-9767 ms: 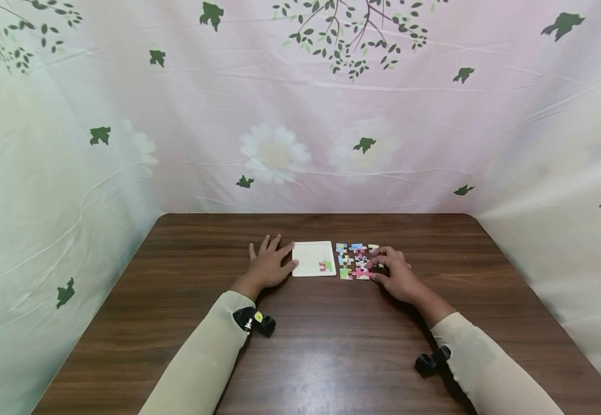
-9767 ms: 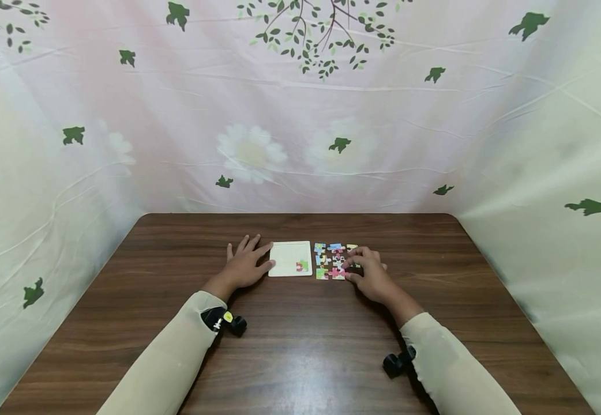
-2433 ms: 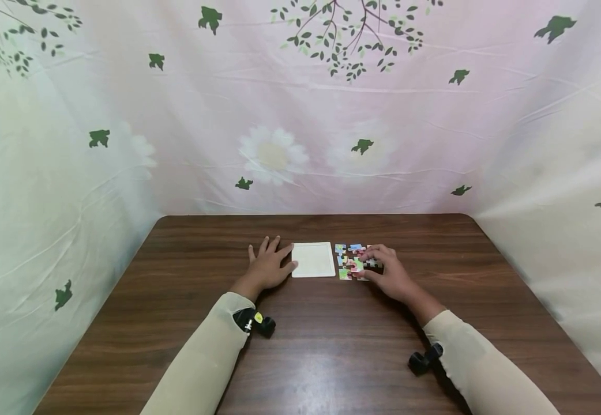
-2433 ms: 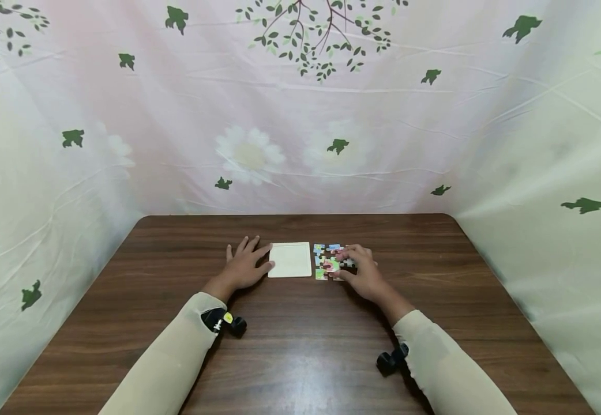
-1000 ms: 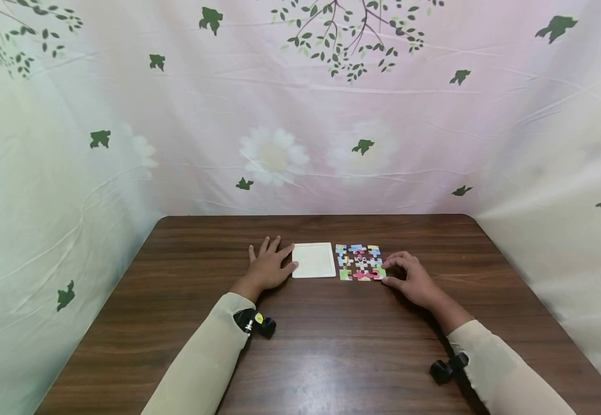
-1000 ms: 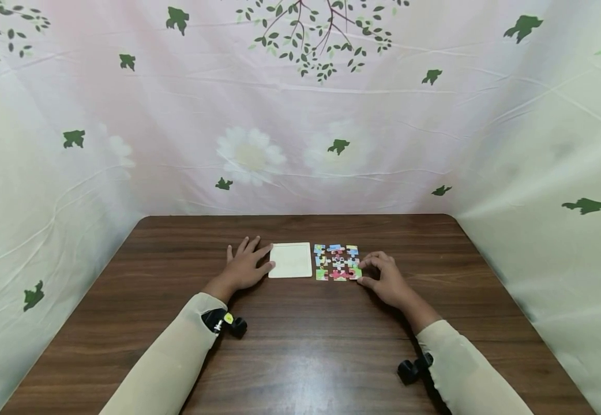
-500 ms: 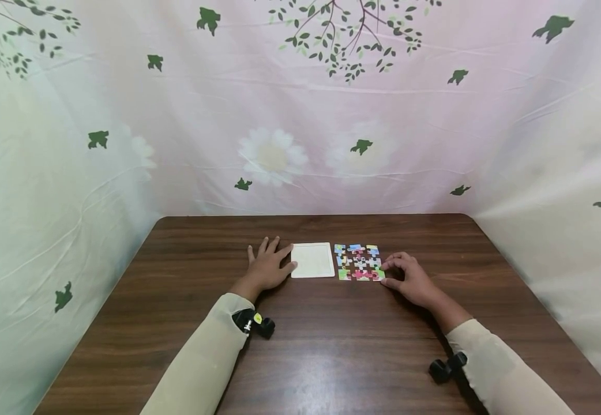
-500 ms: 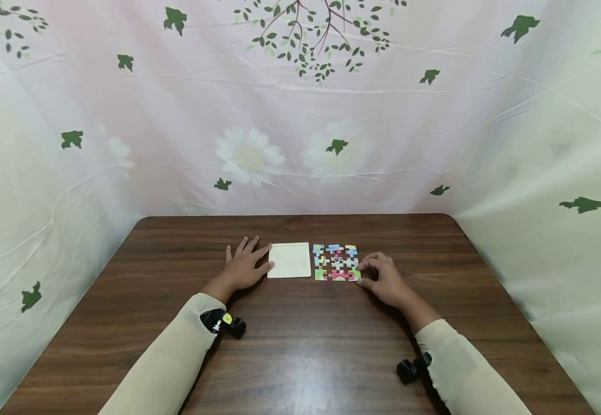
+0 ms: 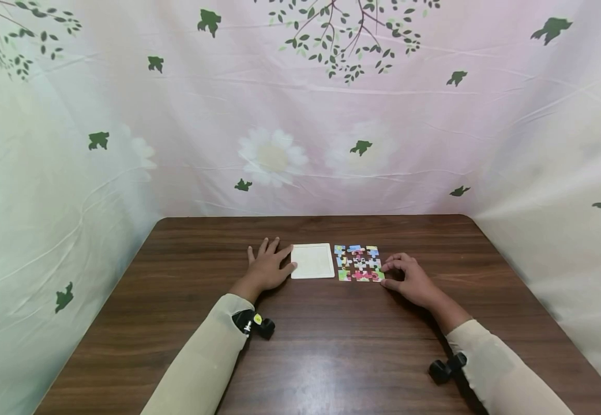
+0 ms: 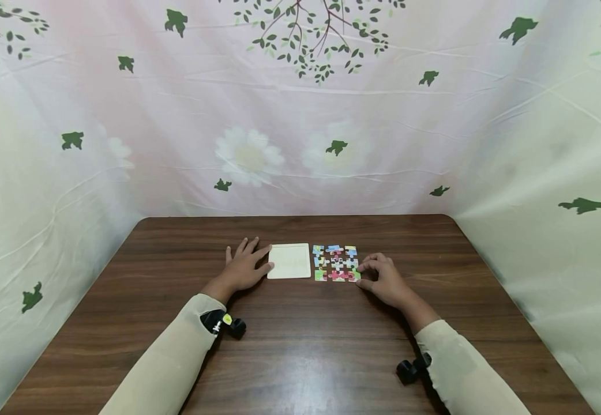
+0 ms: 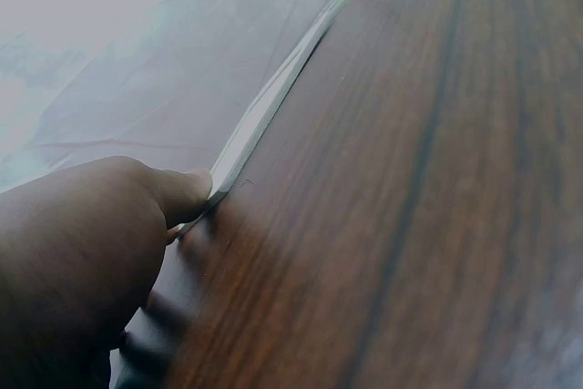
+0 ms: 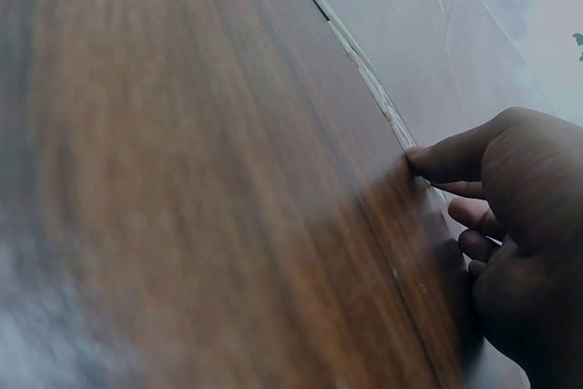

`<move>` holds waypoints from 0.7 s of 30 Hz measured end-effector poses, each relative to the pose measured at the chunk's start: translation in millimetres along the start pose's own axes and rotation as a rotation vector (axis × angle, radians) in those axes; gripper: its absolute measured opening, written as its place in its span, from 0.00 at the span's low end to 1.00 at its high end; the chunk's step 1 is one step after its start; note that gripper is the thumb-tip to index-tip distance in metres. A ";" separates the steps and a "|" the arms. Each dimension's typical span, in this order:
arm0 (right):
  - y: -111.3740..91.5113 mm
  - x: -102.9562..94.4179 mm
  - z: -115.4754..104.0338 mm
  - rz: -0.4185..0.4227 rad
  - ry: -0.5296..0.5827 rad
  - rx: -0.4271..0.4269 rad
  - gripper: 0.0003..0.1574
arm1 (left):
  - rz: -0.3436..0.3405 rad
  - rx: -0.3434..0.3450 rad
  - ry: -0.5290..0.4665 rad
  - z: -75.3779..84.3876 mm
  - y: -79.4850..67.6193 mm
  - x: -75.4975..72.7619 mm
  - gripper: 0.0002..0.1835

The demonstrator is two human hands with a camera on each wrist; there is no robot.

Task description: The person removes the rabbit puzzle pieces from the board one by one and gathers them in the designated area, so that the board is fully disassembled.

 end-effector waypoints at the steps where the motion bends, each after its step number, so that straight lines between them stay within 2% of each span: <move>1: 0.0 0.0 0.2 0.001 0.002 0.002 0.10 | 0.000 -0.001 0.001 -0.1 0.1 0.3 0.35; 21: -0.5 -0.3 0.3 0.006 -0.014 -0.001 0.10 | 0.006 -0.002 -0.005 -1.6 2.3 1.8 0.36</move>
Point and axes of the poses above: each hand's wrist, its own y-axis towards the middle knuckle, its own x-axis out of the palm, z = x × y, the point moved 10 cm from there along y, towards the middle knuckle, and after that the axes turned 1 degree about -z, right-handed, at the moved point
